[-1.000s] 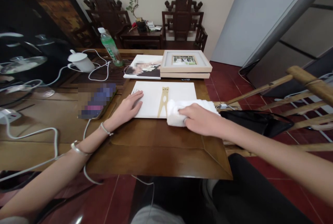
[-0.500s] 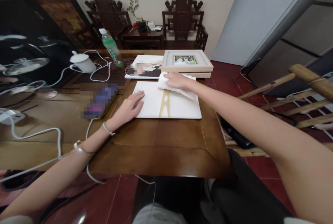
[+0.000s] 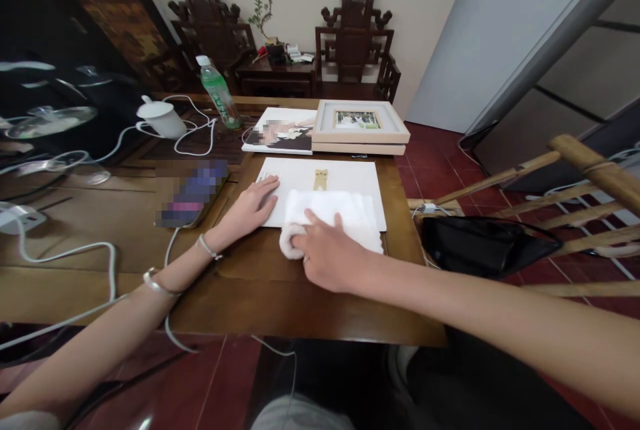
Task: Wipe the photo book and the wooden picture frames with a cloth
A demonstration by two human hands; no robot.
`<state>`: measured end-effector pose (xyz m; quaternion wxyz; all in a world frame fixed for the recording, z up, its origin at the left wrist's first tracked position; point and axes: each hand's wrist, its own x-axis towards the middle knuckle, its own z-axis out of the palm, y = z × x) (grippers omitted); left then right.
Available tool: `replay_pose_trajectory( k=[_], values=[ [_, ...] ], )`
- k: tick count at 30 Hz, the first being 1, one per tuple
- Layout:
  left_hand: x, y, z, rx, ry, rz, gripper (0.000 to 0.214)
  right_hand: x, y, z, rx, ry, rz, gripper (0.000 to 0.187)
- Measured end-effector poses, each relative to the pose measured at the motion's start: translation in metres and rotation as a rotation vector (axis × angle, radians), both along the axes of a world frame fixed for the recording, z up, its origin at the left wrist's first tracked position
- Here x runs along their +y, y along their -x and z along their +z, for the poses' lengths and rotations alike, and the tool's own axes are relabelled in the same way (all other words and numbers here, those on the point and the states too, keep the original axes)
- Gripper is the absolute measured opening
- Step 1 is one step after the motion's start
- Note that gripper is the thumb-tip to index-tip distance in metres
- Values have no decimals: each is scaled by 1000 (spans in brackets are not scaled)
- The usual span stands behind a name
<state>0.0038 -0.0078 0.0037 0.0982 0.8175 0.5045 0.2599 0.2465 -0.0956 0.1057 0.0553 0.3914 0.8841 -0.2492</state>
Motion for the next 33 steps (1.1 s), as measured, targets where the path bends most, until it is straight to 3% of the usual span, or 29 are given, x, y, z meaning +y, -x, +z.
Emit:
replay_pose_trajectory(
  k=[3,6,11,15,21,25,28,33],
  values=[
    [-1,0,1,1,1,3,46,-12,2,6,-21,22,21,36],
    [0,0,1,-3,1,2,46,-1,3,9,-40,-18,11,32],
    [1,0,-2,-14,-3,-1,44,65,3,8,-55,-120,-33,27],
    [2,0,-2,-14,-13,-10,43,125,11,18,-88,-233,-46,26],
    [1,1,1,-7,-3,-12,44,168,27,33,-120,-271,-110,31],
    [1,1,0,-16,-7,-15,44,174,33,34,-135,-282,-119,33],
    [1,1,-1,-29,1,-11,43,164,35,31,-146,-283,-107,33],
    [1,0,0,-17,2,-14,44,107,33,20,-159,-197,-86,33]
  ],
)
